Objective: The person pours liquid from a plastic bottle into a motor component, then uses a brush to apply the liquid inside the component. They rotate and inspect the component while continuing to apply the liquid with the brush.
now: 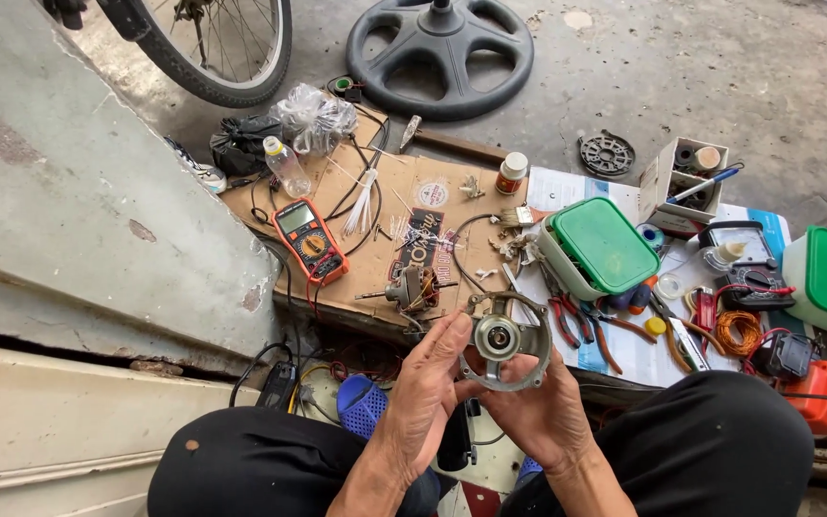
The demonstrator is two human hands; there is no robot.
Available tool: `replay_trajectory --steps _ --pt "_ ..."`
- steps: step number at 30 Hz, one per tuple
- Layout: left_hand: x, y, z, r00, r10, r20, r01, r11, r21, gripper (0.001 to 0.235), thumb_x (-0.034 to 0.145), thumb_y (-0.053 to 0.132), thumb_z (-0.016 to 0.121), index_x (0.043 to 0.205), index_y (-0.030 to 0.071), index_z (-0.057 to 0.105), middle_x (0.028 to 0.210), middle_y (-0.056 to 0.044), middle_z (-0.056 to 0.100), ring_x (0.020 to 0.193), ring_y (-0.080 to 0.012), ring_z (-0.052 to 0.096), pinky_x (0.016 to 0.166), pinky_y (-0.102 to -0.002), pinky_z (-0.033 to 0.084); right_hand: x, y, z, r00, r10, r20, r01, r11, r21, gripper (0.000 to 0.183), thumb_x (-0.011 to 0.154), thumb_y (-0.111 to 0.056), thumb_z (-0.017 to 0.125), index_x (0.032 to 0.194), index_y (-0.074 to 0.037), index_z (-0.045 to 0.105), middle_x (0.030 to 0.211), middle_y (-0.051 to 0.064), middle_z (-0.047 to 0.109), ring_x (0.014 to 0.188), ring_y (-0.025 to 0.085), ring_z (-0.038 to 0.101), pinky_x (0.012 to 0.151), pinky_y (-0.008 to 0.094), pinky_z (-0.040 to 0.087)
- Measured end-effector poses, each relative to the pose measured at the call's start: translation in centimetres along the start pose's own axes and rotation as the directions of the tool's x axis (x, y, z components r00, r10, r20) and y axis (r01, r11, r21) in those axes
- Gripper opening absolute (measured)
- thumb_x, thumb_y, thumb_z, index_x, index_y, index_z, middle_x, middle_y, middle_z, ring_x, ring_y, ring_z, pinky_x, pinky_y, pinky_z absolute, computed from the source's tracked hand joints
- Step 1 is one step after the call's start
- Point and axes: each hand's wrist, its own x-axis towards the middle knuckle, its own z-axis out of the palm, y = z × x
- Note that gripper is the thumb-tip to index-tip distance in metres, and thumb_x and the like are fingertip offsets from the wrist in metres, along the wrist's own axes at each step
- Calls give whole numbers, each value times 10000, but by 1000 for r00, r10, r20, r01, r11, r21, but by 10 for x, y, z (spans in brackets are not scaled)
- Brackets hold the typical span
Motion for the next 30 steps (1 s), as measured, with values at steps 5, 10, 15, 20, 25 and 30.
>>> replay_trajectory --steps 5,10,15,20,25,30 --pt "14 0 -6 999 -32 18 32 999 -7 411 1054 381 628 1346 102 706 1309 -32 759 1198 -144 684 845 -334 584 12 -6 21 923 71 -379 -69 997 17 888 797 -549 723 1560 -117 580 1481 162 661 1394 395 590 1106 552 442" --pt "32 -4 -13 999 -43 1 43 999 -33 547 1019 381 643 1460 59 668 1380 -70 765 1237 -163 700 857 -330 633 23 -10 20 886 55 -460 -68 998 -12 759 838 -498 714 1505 -149 618 1472 181 678 1385 458 607 1042 560 473" --pt "44 -7 -25 993 -41 -106 67 966 249 779 900 476 689 1579 96 657 1447 -93 775 1200 -213 780 822 -344 749 30 -19 11 900 76 -429 -83 997 1 830 769 -470 821 1489 -101 638 1352 205 713 1359 500 625 996 580 512" --pt "27 25 -28 842 425 334 -448 204 871 1014 841 551 856 1687 195 423 1819 -123 332 1608 -313 463 1205 -539 450 33 -33 -19 777 100 -621 -115 993 17 510 826 -281 855 1304 -376 704 764 -116 652 687 72 649 1044 665 589" --pt "52 32 -26 647 96 757 -691 -348 634 1250 672 351 1072 1695 170 377 1791 -243 335 1591 -434 421 1227 -532 389 36 -40 -26 828 157 -538 -289 942 -170 434 900 -381 823 1225 -108 735 818 122 750 838 450 755 795 627 645" --pt "62 22 -18 651 25 759 -707 -343 618 994 744 254 887 1644 174 473 1721 -226 469 1523 -453 494 1124 -544 493 33 -50 -28 882 225 -413 -356 893 -275 429 1004 -490 708 1144 -84 713 979 182 797 794 395 776 737 551 612"
